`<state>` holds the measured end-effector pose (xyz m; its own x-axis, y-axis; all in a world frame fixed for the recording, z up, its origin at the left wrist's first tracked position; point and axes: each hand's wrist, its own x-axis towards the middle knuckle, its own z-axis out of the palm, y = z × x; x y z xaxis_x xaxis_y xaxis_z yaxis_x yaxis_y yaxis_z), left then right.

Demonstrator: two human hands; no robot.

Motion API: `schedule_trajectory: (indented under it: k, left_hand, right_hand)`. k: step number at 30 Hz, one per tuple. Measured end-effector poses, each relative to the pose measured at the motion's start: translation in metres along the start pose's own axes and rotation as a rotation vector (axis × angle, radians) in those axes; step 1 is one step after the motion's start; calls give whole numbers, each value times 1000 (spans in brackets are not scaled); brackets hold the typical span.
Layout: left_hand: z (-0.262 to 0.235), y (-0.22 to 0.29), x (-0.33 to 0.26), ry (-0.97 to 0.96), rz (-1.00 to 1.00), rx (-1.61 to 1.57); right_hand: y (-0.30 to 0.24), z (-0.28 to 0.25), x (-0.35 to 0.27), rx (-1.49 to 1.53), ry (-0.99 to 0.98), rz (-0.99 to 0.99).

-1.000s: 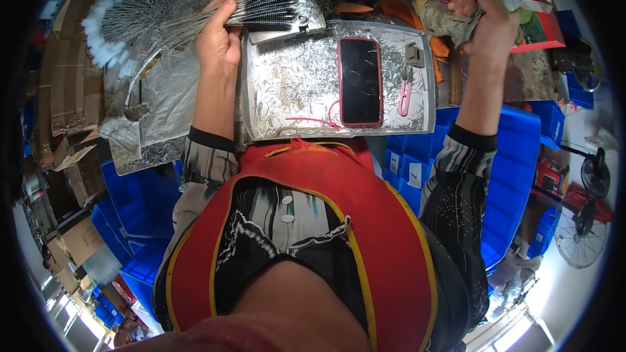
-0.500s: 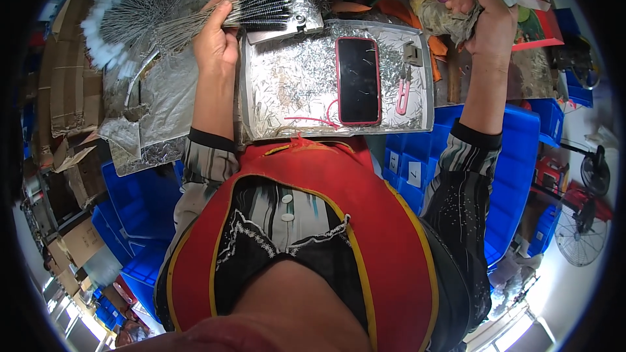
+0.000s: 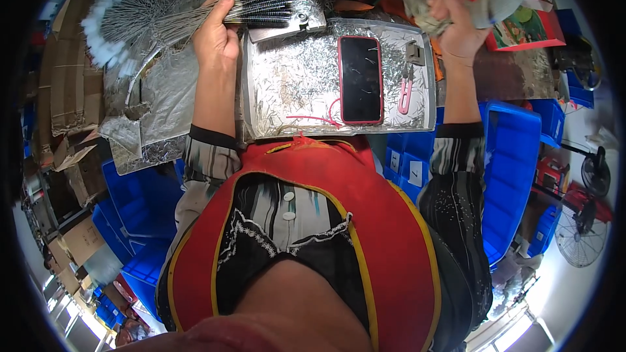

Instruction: Sorting and bundling thin black bristles or rods at a workstation.

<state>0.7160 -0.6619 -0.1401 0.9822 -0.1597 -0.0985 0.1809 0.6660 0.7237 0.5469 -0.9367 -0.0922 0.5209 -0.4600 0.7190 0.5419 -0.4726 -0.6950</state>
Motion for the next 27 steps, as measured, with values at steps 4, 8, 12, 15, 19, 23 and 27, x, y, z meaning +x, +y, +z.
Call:
schedule_trajectory:
  k: [4, 8, 12, 15, 19, 23, 27]
  left_hand:
    - [-4, 9, 3, -2, -51, 49]
    - [-2, 1, 9, -55, 21, 122]
    - [-4, -5, 6, 28, 64, 21]
    - [-4, -8, 8, 40, 53, -6]
    - [-3, -10, 10, 76, 40, -51]
    - [-5, -10, 10, 75, 1, -75]
    - [-5, -1, 8, 42, -100, -118]
  right_hand:
    - [-12, -1, 11, 194, 102, 370]
    - [-63, 7, 36, 20, 118, 530]
    - [-66, 10, 42, 30, 119, 539]
    - [-62, 7, 36, 10, 117, 521]
    - [-57, 2, 38, 28, 81, 547]
    - [-55, -2, 38, 26, 59, 517]
    - [-45, -13, 35, 76, 7, 507]
